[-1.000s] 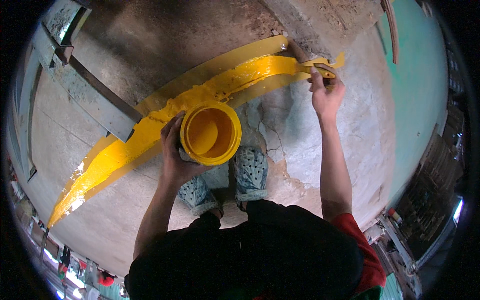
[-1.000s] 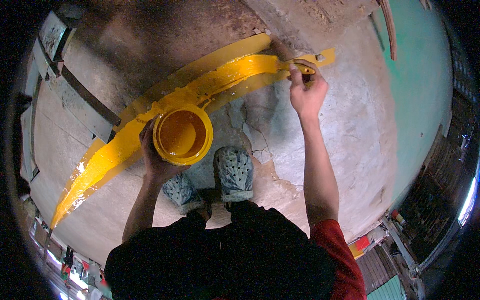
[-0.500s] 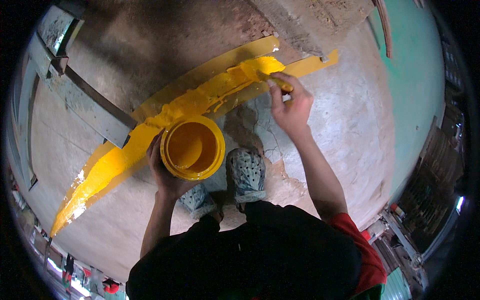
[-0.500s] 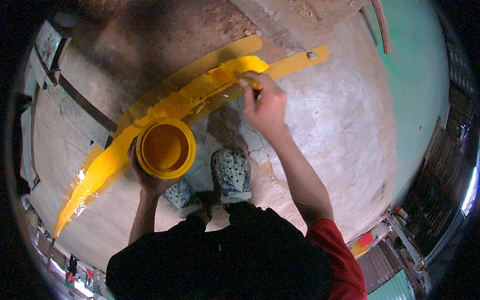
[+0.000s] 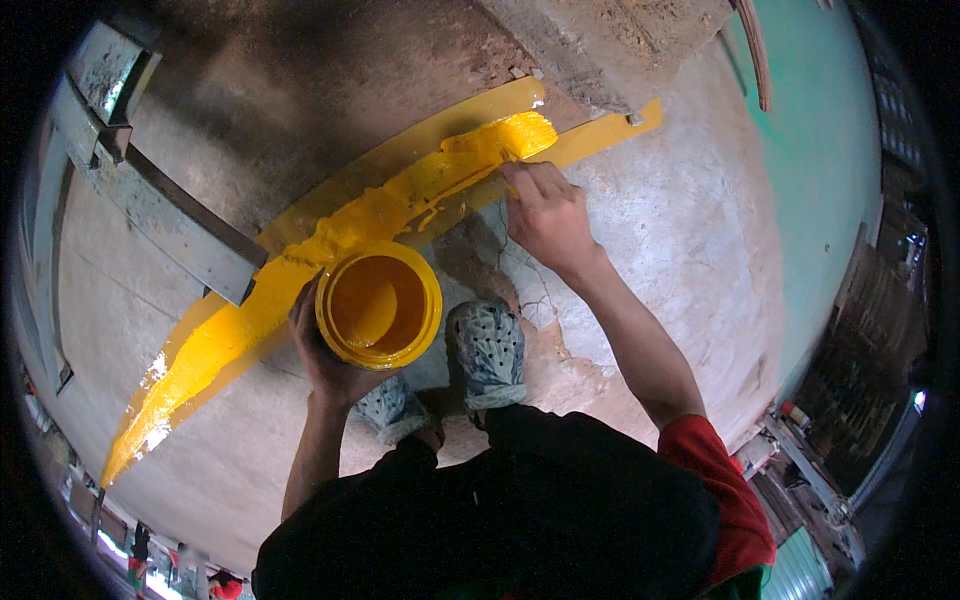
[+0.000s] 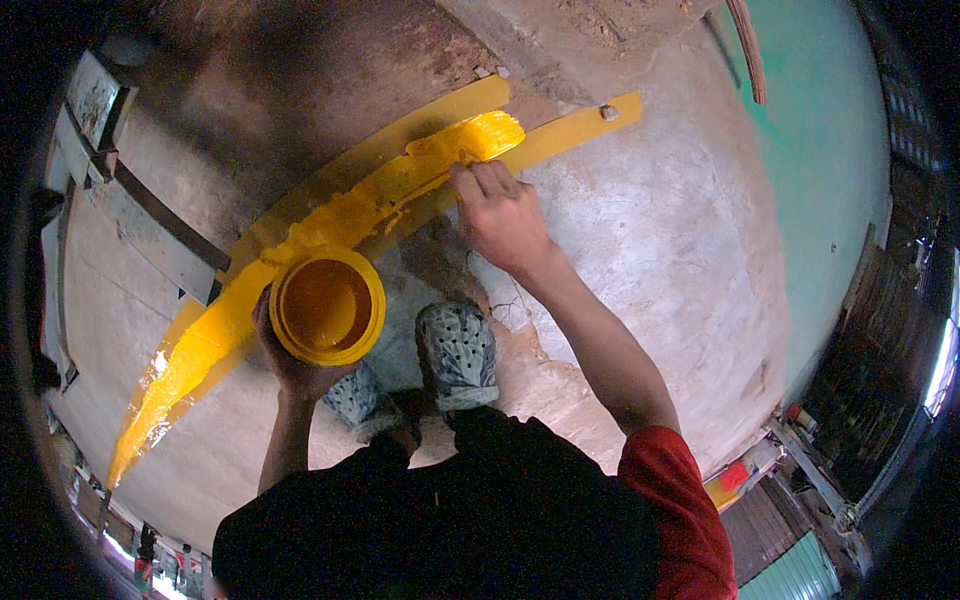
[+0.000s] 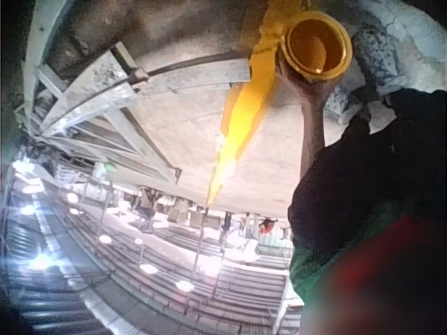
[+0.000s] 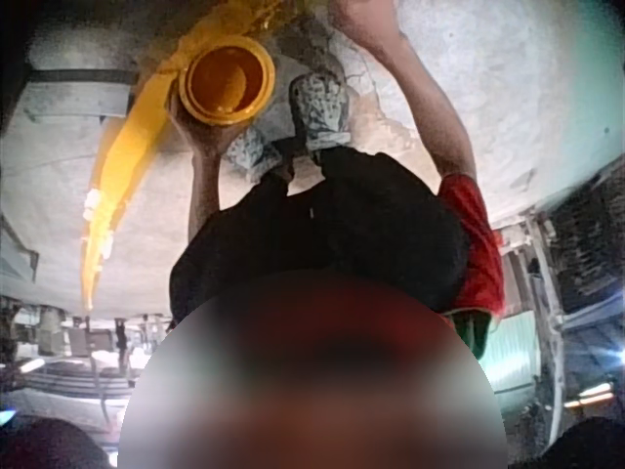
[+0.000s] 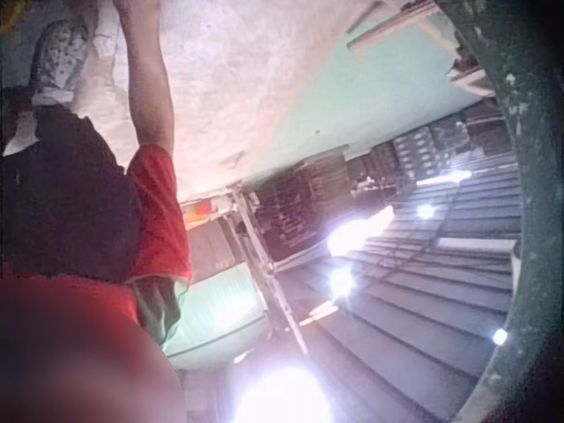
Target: The person paints a yellow line on a concrete floor using a paintbrush and a bucket of yellow paint. They repeatedly dip the brush into the bucket and apply paint along a pre-marked line, working alongside other workers in a large indoor space.
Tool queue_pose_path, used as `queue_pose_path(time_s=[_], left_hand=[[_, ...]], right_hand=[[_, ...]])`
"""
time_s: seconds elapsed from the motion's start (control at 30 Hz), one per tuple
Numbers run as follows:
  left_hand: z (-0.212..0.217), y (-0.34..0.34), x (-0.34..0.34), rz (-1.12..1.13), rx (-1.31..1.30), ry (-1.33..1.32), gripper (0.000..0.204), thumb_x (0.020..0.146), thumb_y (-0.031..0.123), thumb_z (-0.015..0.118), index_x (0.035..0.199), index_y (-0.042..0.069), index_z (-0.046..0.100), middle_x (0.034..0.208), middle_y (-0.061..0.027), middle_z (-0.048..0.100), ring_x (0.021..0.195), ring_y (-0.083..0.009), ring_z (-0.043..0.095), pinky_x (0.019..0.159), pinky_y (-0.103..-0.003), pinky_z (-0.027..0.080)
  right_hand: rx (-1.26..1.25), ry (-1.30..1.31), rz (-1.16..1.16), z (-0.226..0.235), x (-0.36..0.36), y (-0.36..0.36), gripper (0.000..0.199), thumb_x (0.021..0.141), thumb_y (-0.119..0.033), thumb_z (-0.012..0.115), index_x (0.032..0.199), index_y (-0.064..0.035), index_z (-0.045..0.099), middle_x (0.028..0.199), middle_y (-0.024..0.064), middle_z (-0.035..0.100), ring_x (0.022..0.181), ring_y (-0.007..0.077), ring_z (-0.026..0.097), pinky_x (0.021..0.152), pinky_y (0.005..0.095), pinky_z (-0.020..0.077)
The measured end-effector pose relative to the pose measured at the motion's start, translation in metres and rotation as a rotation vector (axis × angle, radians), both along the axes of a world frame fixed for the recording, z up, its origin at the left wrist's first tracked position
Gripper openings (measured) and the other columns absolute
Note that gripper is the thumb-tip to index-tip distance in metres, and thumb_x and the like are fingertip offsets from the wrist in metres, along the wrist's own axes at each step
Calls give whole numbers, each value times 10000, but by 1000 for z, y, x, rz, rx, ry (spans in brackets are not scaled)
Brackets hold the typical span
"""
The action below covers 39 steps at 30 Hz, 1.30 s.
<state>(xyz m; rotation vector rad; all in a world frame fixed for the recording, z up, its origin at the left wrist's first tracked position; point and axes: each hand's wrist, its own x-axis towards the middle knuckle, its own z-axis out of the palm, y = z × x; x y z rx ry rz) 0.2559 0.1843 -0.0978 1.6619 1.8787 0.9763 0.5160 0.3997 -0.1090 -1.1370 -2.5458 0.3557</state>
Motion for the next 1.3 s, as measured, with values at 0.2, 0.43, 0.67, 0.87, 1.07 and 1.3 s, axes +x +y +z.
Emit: queue_pose_path(time_s=[0.2, 0.43, 0.67, 0.87, 1.07, 1.3], left_hand=[[5, -4, -1, 34, -31, 39, 1167, 560, 496, 958, 1443, 71, 325, 1414, -195, 457, 1312, -372, 450, 1098, -523, 359], [4, -5, -1, 32, -2, 8, 1245, 522, 495, 953, 1474, 69, 274, 1459, -188, 387, 1355, -369, 394, 1126, -509, 325], [12, -21, -6, 45, 39, -67, 1200, 579, 498, 950, 1473, 63, 278, 1449, -194, 421, 1360, -356, 413, 1135, -498, 335], [15, -44, -17, 40, 49, -89, 1184, 597, 516, 935, 1473, 53, 287, 1447, -198, 433, 1351, -363, 424, 1142, -511, 318], [14, -57, -18, 105, 98, -94, 1187, 598, 510, 937, 1482, 66, 281, 1456, -192, 422, 1374, -365, 409, 1144, -517, 314], [27, -73, -20, 206, 65, -25, 1219, 578, 505, 947, 1492, 68, 271, 1475, -201, 400, 1382, -370, 400, 1143, -522, 319]], right_hand=[[16, -73, -70, 1, -4, 1, 354, 721, -50, 660, 1072, -29, 620, 945, 111, 638, 891, 286, 655, 648, 425, 557], [9, 34, -175, 0, -7, 0, 259, 805, -16, 686, 1062, -23, 657, 852, 131, 659, 777, 315, 674, 650, 409, 560], [-228, 389, -14, 2, -67, -38, 262, 839, -78, 698, 1092, -27, 653, 944, 146, 692, 838, 285, 697, 676, 379, 569], [-451, 404, -322, -12, -29, -24, 187, 889, -71, 703, 1064, -7, 687, 887, 124, 732, 739, 141, 693, 658, 306, 559], [41, 106, -313, 2, -2, 3, 186, 863, -24, 678, 1049, -14, 680, 885, 157, 697, 724, 303, 693, 661, 372, 566], [-229, 511, -78, -3, -75, -64, 201, 863, -16, 677, 1063, 8, 667, 911, 166, 706, 751, 289, 697, 669, 366, 559]])
